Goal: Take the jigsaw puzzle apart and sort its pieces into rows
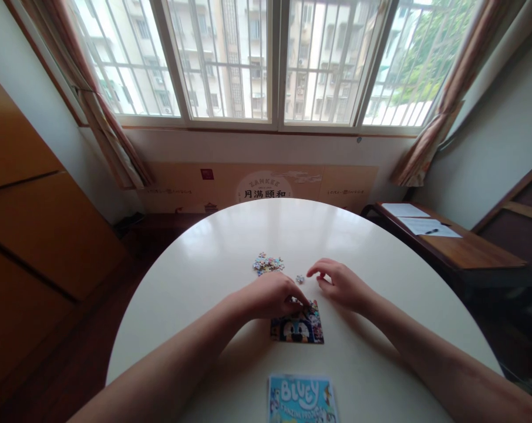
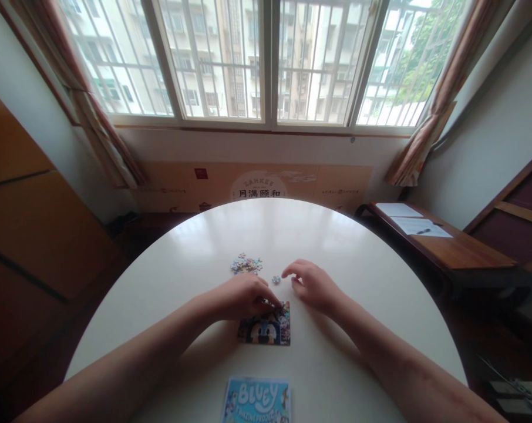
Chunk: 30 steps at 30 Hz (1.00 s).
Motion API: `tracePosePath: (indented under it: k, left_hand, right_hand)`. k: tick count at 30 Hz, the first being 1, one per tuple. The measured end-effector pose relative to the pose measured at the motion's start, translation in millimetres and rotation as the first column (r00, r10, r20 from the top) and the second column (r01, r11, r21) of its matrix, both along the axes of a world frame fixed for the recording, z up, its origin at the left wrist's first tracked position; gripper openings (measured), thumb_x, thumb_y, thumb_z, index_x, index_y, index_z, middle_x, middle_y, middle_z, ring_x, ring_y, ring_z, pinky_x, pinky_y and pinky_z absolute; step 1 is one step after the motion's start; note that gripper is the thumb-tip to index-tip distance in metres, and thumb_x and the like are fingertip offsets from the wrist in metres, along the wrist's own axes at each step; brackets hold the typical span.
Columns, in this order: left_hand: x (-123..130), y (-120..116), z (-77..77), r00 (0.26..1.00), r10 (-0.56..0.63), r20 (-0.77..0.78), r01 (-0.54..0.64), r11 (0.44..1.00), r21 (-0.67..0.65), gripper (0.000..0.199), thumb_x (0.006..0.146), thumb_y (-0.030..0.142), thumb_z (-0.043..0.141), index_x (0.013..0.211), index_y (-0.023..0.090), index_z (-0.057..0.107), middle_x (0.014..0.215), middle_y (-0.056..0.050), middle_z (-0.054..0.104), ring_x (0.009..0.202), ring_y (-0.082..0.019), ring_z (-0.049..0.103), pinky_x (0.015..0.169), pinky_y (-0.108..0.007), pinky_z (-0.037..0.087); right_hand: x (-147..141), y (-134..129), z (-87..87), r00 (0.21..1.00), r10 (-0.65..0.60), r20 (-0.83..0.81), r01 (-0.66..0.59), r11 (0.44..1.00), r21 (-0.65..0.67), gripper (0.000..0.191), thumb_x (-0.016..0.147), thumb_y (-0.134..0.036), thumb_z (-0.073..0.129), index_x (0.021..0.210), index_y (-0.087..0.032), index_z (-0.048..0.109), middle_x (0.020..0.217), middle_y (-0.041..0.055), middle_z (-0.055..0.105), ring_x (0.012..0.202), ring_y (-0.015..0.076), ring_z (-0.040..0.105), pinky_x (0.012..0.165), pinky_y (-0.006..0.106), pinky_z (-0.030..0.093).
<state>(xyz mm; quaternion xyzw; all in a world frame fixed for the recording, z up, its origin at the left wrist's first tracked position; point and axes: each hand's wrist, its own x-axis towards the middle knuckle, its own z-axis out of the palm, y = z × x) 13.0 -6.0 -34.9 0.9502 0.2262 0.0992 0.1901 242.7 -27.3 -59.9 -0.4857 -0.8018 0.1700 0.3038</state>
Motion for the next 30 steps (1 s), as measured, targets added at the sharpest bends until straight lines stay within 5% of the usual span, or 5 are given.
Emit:
tracePosePath:
  k: [4, 9, 14, 24, 30]
  left_hand:
    - [-2.7, 1.0, 6.2, 0.999, -0.024, -0.022, 0.023, 0.999, -0.043, 0.033, 0.080, 0.015, 0.064, 0.106, 0.032, 0.076, 0.094, 0.001, 0.077, 0.078, -0.015, 0.068, 0.071, -0.023, 0.047]
    - [-18.0, 16.1, 21.7, 0.994, 0.099, 0.040, -0.100, 0.995, 0.025, 0.031, 0.083, 0.013, 0.058, 0.104, 0.025, 0.077, 0.084, -0.002, 0.077, 0.072, -0.015, 0.067, 0.072, -0.025, 0.048]
    - [-31.5, 31.1, 19.8, 0.966, 0.252, 0.058, -0.259, 0.948, 0.184, 0.032, 0.085, 0.014, 0.052, 0.102, 0.025, 0.077, 0.097, -0.003, 0.076, 0.086, -0.019, 0.069, 0.077, -0.028, 0.050]
    - [-18.3, 25.4, 5.0, 0.952, 0.284, -0.110, -0.258, 0.943, 0.209, 0.043, 0.080, 0.010, 0.051, 0.109, 0.030, 0.075, 0.106, -0.001, 0.076, 0.094, -0.020, 0.069, 0.080, -0.030, 0.051]
    - [-23.1, 26.8, 16.2, 0.929, 0.369, -0.044, -0.345, 0.900, 0.267, 0.035, 0.086, 0.016, 0.050, 0.106, 0.026, 0.076, 0.102, -0.004, 0.076, 0.091, -0.022, 0.068, 0.078, -0.032, 0.052]
  right_hand:
    - [-0.1, -0.7, 0.1, 0.988, 0.039, 0.148, -0.051, 0.996, 0.075, 0.022, 0.080, -0.008, 0.056, 0.080, -0.023, 0.072, 0.097, 0.0065, 0.070, 0.098, 0.0231, 0.062, 0.091, 0.040, 0.047]
    - [-9.0, -3.9, -5.6, 0.946, 0.061, 0.318, -0.056, 0.998, -0.025, 0.041, 0.092, -0.019, 0.050, 0.128, -0.031, 0.062, 0.150, 0.0089, 0.045, 0.142, 0.0336, 0.033, 0.112, 0.060, 0.025]
    - [-9.4, -4.2, -7.2, 0.933, 0.111, 0.342, -0.058, 0.985, -0.159, 0.059, 0.096, -0.021, 0.043, 0.152, -0.036, 0.031, 0.161, 0.0070, 0.025, 0.149, 0.0321, 0.015, 0.116, 0.063, 0.010]
    - [-6.9, -9.2, 9.7, 0.968, 0.200, 0.153, -0.215, 0.973, 0.087, 0.020, 0.089, -0.023, 0.059, 0.101, -0.026, 0.075, 0.120, 0.0078, 0.068, 0.113, 0.0255, 0.059, 0.101, 0.048, 0.043]
    - [-15.1, -24.9, 25.9, 0.893, 0.390, 0.224, -0.407, 0.913, 0.035, 0.026, 0.085, -0.027, 0.068, 0.111, -0.029, 0.073, 0.112, 0.0064, 0.069, 0.098, 0.0219, 0.062, 0.086, 0.039, 0.048]
